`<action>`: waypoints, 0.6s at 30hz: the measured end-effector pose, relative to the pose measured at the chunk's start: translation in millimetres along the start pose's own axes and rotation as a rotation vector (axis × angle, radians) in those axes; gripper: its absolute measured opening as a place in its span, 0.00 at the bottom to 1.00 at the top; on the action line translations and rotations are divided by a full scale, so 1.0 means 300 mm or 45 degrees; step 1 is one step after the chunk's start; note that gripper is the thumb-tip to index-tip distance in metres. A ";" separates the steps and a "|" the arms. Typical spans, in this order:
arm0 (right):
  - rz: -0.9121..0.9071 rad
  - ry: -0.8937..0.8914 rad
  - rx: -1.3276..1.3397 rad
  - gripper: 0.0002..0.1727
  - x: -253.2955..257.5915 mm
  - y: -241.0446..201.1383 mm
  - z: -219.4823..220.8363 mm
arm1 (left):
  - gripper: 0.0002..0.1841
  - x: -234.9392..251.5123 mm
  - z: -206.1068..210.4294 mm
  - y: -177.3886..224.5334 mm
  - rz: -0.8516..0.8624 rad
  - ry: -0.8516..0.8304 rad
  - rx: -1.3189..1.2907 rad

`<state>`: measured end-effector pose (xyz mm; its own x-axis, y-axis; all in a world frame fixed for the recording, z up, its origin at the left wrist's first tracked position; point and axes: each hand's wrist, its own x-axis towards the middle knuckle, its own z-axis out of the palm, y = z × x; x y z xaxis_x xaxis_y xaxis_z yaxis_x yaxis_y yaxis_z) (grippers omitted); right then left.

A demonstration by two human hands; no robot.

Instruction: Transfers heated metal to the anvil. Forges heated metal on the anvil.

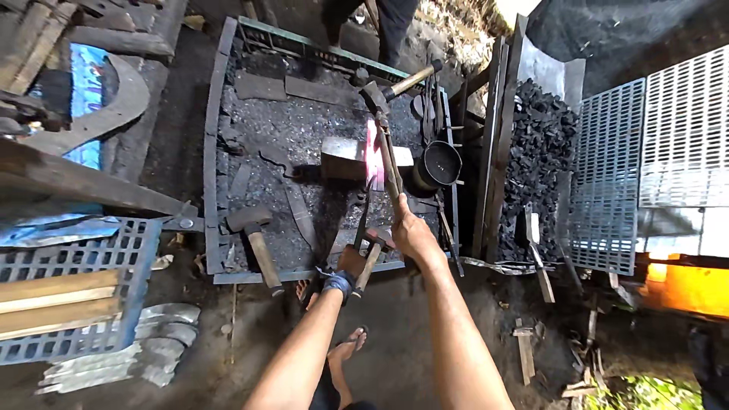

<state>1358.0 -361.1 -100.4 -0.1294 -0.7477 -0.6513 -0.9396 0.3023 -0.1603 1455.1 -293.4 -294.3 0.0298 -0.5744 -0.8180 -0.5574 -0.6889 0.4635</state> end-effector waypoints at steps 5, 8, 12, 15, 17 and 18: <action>-0.005 0.061 0.009 0.46 0.003 0.035 0.119 | 0.25 0.064 0.036 -0.036 0.048 0.032 -0.049; 0.021 0.044 0.003 0.46 -0.002 0.037 0.169 | 0.25 0.065 0.037 -0.036 0.036 0.019 -0.063; 0.026 0.048 -0.015 0.48 -0.004 0.039 0.181 | 0.25 0.076 0.043 -0.036 0.046 0.026 -0.069; 0.036 0.053 -0.037 0.48 -0.006 0.035 0.195 | 0.25 0.065 0.033 -0.032 0.030 0.024 -0.077; 0.036 0.061 -0.041 0.48 -0.007 0.035 0.206 | 0.26 0.068 0.035 -0.033 0.023 0.023 -0.078; 0.033 0.071 -0.040 0.47 -0.009 0.037 0.211 | 0.26 0.072 0.038 -0.033 0.024 0.023 -0.074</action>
<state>1368.0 -318.4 -147.3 -0.1707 -0.7716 -0.6127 -0.9450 0.3042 -0.1199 1451.9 -293.9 -320.5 0.0350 -0.5951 -0.8029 -0.5089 -0.7020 0.4982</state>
